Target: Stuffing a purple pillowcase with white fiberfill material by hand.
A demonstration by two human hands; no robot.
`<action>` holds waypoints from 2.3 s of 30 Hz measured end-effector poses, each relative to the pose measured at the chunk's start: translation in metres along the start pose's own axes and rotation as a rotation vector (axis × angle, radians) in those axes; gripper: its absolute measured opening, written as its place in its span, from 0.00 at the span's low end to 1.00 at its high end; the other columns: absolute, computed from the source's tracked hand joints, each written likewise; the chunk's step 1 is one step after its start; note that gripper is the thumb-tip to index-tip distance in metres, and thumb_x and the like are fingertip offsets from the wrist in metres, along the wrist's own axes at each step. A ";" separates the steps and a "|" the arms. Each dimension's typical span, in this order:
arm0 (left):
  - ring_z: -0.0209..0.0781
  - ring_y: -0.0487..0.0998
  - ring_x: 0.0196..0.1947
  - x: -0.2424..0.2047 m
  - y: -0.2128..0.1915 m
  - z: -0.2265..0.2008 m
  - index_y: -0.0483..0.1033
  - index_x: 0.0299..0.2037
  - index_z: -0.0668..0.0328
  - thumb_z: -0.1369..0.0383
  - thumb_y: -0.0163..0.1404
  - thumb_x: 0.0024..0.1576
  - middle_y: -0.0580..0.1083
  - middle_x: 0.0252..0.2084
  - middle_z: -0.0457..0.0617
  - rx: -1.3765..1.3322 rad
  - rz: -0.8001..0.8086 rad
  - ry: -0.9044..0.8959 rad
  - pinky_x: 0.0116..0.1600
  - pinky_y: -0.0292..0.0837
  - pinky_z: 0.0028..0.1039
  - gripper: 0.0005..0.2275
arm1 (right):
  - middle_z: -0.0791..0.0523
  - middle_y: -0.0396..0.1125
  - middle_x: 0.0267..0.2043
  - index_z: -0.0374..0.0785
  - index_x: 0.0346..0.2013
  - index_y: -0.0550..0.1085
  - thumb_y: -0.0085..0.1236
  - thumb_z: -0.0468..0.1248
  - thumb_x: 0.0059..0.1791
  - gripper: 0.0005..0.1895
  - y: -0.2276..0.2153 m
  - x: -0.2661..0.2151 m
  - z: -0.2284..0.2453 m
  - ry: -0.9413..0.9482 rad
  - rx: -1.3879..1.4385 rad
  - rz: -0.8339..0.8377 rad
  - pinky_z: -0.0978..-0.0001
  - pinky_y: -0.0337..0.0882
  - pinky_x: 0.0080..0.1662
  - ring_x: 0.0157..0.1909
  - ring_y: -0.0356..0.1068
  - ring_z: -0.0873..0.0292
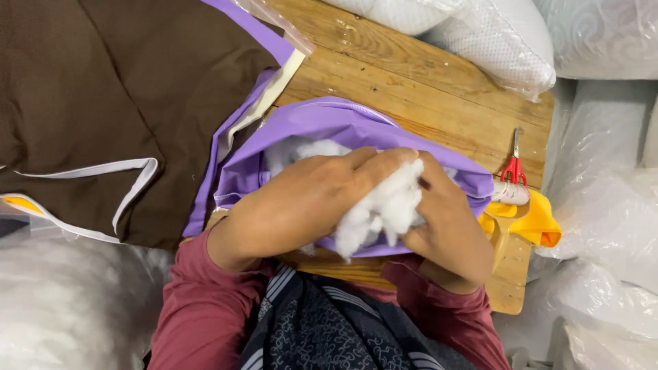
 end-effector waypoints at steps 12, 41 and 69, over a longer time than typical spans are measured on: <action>0.61 0.80 0.28 0.010 0.014 -0.005 0.69 0.53 0.71 0.81 0.49 0.54 0.78 0.32 0.57 0.210 -0.096 0.028 0.26 0.71 0.47 0.16 | 0.46 0.66 0.53 0.38 0.47 0.79 0.71 0.41 0.46 0.18 -0.036 0.003 0.024 -0.005 0.046 -0.097 0.65 0.75 0.55 0.52 0.71 0.53; 0.67 0.77 0.31 0.013 -0.007 0.075 0.74 0.38 0.59 0.83 0.48 0.46 0.74 0.40 0.57 0.271 -0.191 -0.194 0.28 0.70 0.53 0.12 | 0.51 0.65 0.43 0.40 0.33 0.73 0.39 0.51 0.58 0.21 0.063 -0.010 -0.005 -0.075 -0.111 0.408 0.53 0.66 0.49 0.45 0.66 0.44; 0.55 0.68 0.79 -0.034 -0.076 0.006 0.50 0.75 0.58 0.77 0.47 0.72 0.64 0.76 0.61 -0.209 -0.410 0.122 0.85 0.59 0.38 0.24 | 0.33 0.66 0.59 0.29 0.62 0.64 0.62 0.34 0.54 0.25 -0.044 0.014 0.040 -0.070 0.166 -0.467 0.58 0.84 0.53 0.55 0.77 0.41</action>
Point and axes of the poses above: each hand's wrist, its own x-axis towards the middle knuckle, its own y-axis out of the palm, z = x × y, the point moved 10 cm from there along x, towards the middle knuckle
